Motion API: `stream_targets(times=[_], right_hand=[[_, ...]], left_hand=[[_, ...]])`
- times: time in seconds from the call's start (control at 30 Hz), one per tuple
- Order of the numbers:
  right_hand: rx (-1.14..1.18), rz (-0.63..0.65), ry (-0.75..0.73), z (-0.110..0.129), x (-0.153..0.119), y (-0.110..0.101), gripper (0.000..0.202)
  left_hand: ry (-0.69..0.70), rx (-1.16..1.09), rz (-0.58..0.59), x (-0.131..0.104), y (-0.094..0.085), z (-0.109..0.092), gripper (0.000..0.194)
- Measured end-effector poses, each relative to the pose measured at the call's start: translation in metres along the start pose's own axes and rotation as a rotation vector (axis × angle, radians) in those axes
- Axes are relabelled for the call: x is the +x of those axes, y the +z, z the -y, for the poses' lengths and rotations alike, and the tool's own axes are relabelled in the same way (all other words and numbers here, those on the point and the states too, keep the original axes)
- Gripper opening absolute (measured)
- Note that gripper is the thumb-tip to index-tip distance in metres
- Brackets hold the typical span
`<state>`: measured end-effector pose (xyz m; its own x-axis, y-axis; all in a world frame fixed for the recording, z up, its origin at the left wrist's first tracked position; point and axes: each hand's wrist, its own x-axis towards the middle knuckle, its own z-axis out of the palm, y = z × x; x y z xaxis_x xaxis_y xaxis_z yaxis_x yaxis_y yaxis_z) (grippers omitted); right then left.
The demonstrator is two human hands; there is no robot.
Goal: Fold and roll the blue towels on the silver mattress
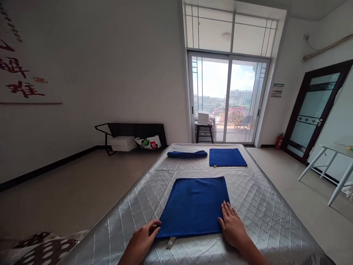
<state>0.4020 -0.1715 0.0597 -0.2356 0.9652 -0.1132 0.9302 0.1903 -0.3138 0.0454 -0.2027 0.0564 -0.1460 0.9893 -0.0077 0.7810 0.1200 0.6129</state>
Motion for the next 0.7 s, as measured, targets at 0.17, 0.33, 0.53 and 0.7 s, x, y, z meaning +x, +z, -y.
stream_targets(times=[0.17,0.33,0.53,0.7], right_hand=[[0.000,-0.027,0.014,0.002,0.000,-0.008,0.063],[-0.010,-0.078,0.051,0.014,0.022,-0.020,0.064],[-0.056,-0.107,0.078,0.016,0.036,-0.004,0.066],[-0.098,-0.087,0.071,0.015,0.035,-0.001,0.064]], left_hand=[[-0.002,0.104,-0.040,-0.005,0.004,0.006,0.027],[0.079,0.383,-0.175,-0.007,0.002,-0.009,0.033],[0.457,0.349,-0.132,0.020,0.053,-0.099,0.035],[0.730,0.362,-0.034,0.048,0.121,-0.154,0.046]])
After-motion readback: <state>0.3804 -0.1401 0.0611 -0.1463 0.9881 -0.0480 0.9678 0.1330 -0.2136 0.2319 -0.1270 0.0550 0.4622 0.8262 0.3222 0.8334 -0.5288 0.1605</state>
